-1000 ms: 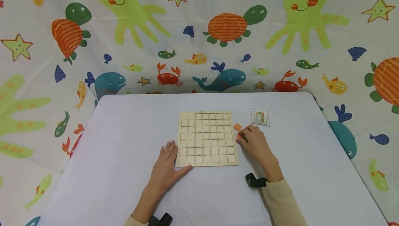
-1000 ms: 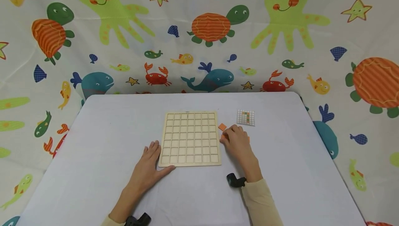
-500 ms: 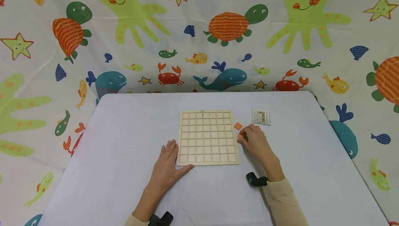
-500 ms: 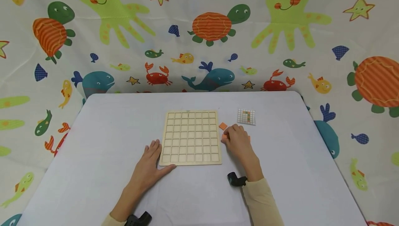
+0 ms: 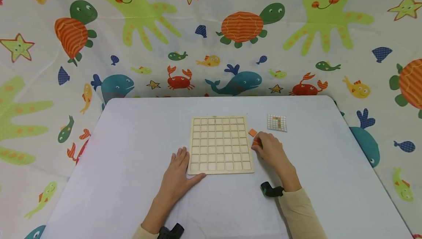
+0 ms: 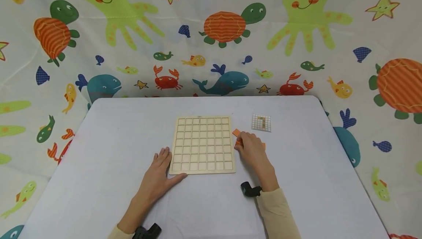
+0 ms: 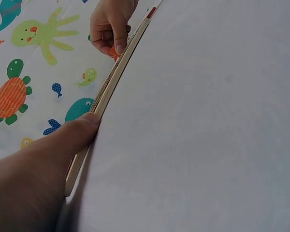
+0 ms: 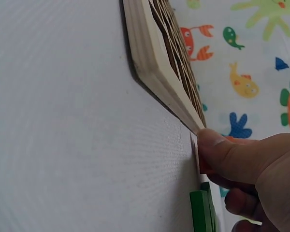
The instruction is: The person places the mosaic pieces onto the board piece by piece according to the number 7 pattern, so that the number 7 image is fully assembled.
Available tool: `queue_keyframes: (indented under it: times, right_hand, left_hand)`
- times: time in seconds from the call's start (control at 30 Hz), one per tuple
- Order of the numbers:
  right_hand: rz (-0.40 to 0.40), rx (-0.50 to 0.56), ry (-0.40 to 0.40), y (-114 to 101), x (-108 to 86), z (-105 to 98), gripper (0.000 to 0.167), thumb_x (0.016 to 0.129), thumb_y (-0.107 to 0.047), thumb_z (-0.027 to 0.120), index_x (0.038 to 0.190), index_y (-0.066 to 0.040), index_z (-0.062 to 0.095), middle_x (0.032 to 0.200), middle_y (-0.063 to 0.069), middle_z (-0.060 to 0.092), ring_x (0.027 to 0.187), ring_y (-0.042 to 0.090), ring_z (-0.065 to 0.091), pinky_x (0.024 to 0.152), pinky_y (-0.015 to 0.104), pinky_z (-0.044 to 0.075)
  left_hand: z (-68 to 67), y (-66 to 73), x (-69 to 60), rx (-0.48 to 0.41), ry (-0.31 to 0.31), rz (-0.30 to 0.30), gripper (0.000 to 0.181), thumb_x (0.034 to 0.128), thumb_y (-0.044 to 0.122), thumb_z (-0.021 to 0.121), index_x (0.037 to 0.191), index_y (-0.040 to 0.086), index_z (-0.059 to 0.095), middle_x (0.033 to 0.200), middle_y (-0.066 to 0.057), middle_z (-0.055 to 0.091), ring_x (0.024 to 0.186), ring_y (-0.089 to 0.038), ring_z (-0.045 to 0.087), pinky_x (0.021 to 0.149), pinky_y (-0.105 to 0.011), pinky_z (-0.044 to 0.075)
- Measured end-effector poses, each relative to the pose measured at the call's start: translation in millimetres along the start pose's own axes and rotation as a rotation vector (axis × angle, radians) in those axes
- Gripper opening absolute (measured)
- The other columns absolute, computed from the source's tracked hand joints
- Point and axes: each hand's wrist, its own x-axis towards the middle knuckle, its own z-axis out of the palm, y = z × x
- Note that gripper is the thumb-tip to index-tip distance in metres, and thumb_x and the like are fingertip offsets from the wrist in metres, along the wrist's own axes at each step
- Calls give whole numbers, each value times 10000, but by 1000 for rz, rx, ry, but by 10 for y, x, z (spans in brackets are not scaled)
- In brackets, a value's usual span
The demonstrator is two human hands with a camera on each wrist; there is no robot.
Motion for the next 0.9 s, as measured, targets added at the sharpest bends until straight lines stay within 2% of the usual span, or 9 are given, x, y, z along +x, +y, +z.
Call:
queue_keyframes:
  times: [0.47,0.73,0.9]
  right_hand:
    - [-54,15,41,-26,9,12,189,892,-69,735,1039,17,652,909,127,682,839,287,603,737,415,523]
    - [-21,38,41,-42,15,5,204,930,-113,699,1070,28,650,980,142,680,934,314,600,805,439,526]
    - [-15,44,42,-43,14,16,186,932,-104,696,1051,31,650,966,142,673,919,301,593,791,431,521]
  left_hand:
    - [-5,15,-5,7,10,3,980,779,599,770,1420,-91,498,1532,-267,429,1477,-377,365,1222,-521,291]
    - [-6,22,-6,-2,0,-8,992,783,606,764,1435,-87,481,1546,-258,413,1487,-368,350,1228,-517,280]
    - [-6,25,-7,-9,-6,-9,993,783,604,765,1441,-81,476,1548,-257,412,1490,-367,346,1228,-521,278]
